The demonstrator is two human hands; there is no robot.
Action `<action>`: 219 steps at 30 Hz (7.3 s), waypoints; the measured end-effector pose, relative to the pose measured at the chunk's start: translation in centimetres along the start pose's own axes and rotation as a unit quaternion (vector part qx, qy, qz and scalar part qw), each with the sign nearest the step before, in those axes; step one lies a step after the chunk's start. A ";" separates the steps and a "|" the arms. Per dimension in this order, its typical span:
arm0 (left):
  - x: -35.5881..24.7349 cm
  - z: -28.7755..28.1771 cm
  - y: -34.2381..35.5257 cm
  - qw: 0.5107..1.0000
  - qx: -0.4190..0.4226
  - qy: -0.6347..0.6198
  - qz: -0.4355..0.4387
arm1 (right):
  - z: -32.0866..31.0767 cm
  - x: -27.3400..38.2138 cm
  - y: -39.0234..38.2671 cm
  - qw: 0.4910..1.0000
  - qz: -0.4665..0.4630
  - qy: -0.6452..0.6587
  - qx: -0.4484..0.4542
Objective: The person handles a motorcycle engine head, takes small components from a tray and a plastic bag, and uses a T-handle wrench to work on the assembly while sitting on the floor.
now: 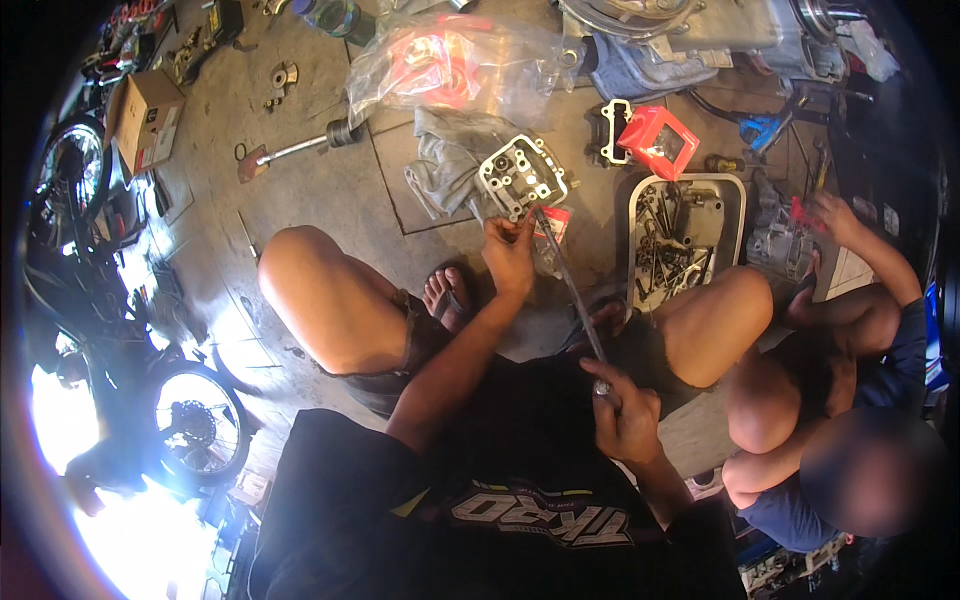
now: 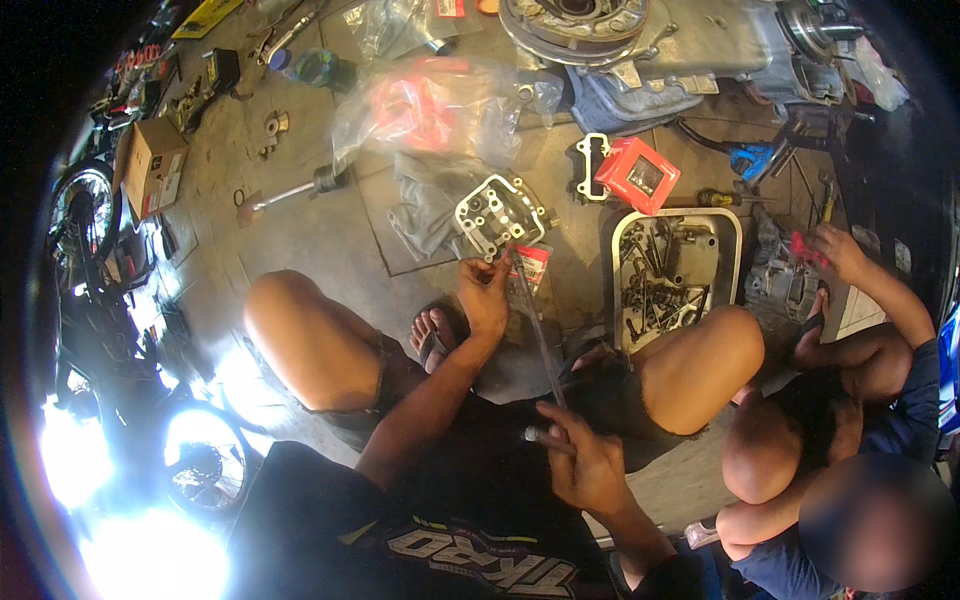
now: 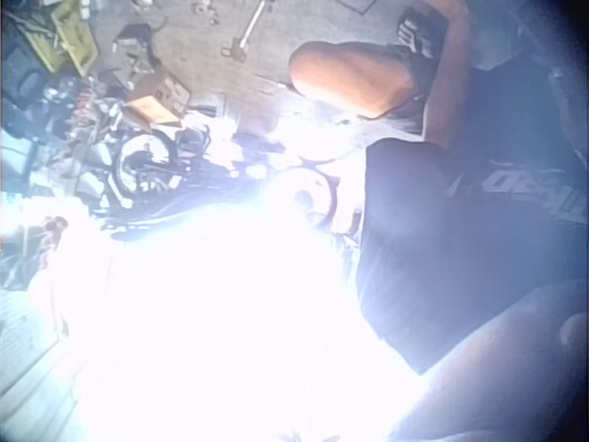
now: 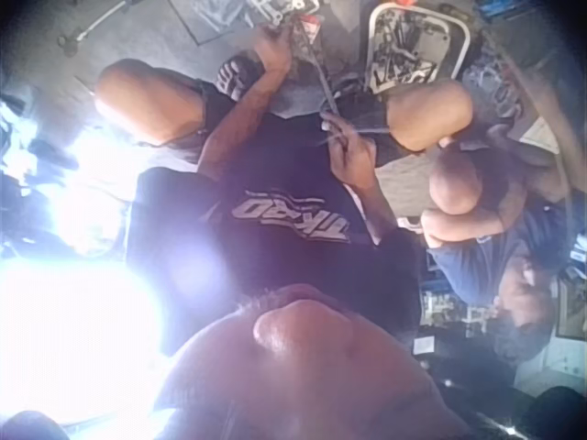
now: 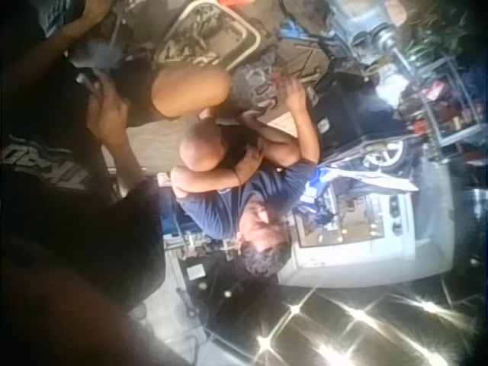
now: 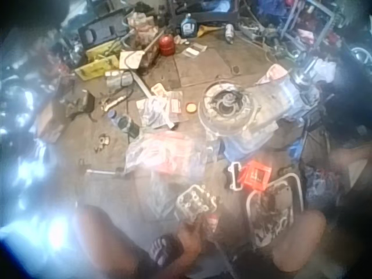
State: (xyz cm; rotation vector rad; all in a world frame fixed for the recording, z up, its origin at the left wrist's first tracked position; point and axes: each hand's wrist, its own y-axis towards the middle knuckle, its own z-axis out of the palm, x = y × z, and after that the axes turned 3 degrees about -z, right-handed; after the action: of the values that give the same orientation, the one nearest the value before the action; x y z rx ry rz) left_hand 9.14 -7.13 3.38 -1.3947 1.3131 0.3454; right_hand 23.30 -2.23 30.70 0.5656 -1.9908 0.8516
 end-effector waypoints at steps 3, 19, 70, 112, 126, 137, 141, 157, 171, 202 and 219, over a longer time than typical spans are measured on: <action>-0.2 0.0 0.0 1.000 -0.006 -0.024 -0.004 | 0.0 -0.2 0.2 1.000 0.007 -0.005 0.029; -0.9 -0.5 1.0 0.999 -0.002 0.030 -0.029 | 0.4 1.4 3.5 0.988 0.101 -0.106 -0.056; -9.3 3.6 11.6 0.839 0.193 0.489 0.138 | -18.1 2.8 17.1 0.927 0.133 0.031 -0.350; -9.7 3.0 11.7 0.849 0.179 0.465 0.175 | 3.1 -3.6 0.3 0.944 0.297 -0.033 -0.140; -8.7 2.0 11.6 0.881 0.129 0.361 0.277 | 3.2 -2.8 0.0 0.963 0.237 -0.033 -0.125; 5.9 -1.9 -0.1 0.959 -0.023 0.279 -0.051 | 2.2 -4.4 0.5 0.968 0.216 -0.009 -0.125; 7.2 -1.7 1.6 0.919 0.014 0.388 -0.072 | 2.2 -4.8 -0.4 0.975 0.177 -0.025 -0.132; 3.3 -1.2 -1.3 0.994 0.083 -0.058 -0.042 | 0.1 -3.2 -1.8 0.986 0.112 -0.018 -0.118; 1.7 -1.2 -0.3 0.994 0.026 0.076 -0.081 | 0.6 -2.9 -0.4 0.989 0.117 -0.030 -0.090; -7.4 -2.4 10.9 0.803 0.306 0.353 0.369 | -2.7 -10.8 6.9 0.752 -0.286 -0.182 0.566; -8.5 -2.2 12.0 0.791 0.373 0.386 0.294 | 11.5 -23.2 13.6 0.849 0.117 0.514 -0.032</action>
State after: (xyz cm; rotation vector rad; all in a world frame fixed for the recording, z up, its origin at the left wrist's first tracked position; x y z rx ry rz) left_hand -4.60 -1.73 4.92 -0.3803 2.2366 -0.3923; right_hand 20.01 -0.35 1.66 -0.1987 -1.0770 0.9471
